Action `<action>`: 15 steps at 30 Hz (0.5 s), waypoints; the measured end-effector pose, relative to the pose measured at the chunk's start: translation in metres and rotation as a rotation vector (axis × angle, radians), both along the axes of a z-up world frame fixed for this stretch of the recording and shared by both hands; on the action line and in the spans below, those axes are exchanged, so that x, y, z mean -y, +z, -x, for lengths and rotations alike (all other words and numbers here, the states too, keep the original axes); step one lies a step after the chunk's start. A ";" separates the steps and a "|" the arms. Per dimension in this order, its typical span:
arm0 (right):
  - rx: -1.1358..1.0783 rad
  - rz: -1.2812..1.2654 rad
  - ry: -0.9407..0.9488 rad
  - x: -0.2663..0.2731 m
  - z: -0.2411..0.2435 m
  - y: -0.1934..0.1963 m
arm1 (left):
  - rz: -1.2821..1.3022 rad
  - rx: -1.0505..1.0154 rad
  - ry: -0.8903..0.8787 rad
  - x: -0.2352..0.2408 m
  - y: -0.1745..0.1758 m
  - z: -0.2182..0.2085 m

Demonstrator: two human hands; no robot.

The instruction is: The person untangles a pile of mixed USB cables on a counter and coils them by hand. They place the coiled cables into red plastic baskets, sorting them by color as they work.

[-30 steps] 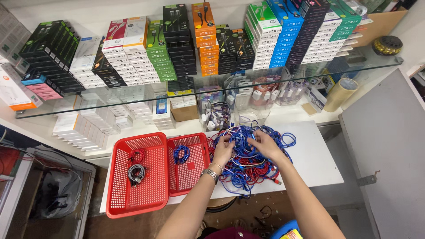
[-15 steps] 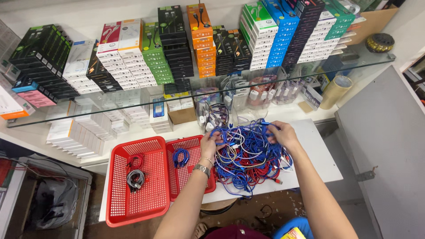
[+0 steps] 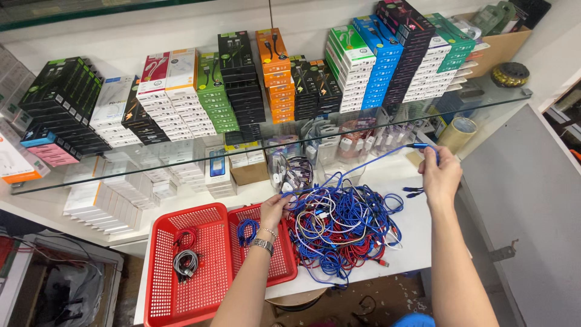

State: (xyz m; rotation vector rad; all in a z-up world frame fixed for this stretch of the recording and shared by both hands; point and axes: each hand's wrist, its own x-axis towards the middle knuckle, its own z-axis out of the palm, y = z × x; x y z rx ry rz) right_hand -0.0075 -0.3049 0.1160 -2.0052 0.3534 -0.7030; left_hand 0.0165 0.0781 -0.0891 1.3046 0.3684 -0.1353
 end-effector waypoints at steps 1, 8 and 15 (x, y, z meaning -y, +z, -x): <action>-0.005 -0.133 0.100 -0.006 -0.001 -0.005 | 0.025 -0.058 -0.049 0.005 0.006 0.002; -0.407 -0.403 0.666 -0.080 -0.001 -0.066 | 0.343 -0.006 -0.427 0.056 0.051 0.020; -0.205 -0.081 0.528 -0.078 -0.016 -0.104 | 0.239 0.029 -0.392 0.050 0.057 0.036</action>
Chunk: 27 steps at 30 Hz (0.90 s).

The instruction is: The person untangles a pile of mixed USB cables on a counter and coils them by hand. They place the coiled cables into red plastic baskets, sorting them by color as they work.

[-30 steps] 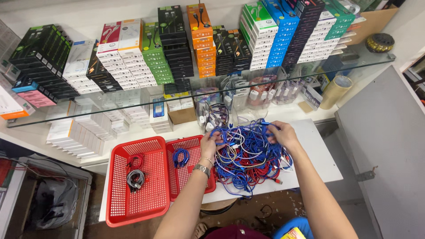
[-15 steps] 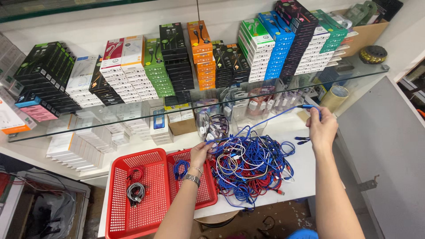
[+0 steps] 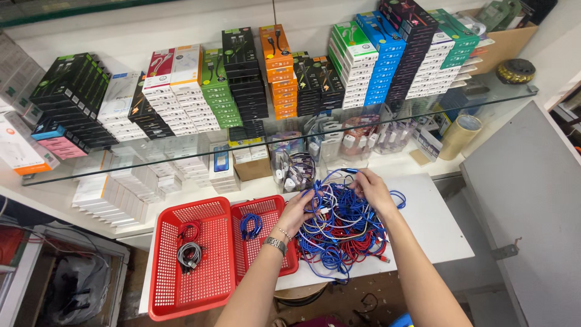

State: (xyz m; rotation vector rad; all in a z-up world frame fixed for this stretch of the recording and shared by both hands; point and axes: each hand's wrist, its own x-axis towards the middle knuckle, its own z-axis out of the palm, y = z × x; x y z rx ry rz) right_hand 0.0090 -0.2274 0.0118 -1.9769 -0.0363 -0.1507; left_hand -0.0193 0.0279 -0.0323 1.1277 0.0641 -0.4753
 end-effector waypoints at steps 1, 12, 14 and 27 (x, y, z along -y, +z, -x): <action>0.292 0.309 -0.084 0.001 0.003 -0.004 | 0.008 -0.007 0.032 -0.002 -0.001 0.001; -0.176 0.102 0.233 -0.079 0.041 -0.014 | 0.036 0.055 0.064 -0.008 0.001 0.013; -0.284 0.160 0.137 -0.078 0.037 -0.017 | 0.060 0.068 0.091 -0.015 -0.002 0.015; -0.311 -0.855 -0.007 0.015 -0.006 -0.042 | 0.164 -0.134 0.381 -0.049 -0.020 0.007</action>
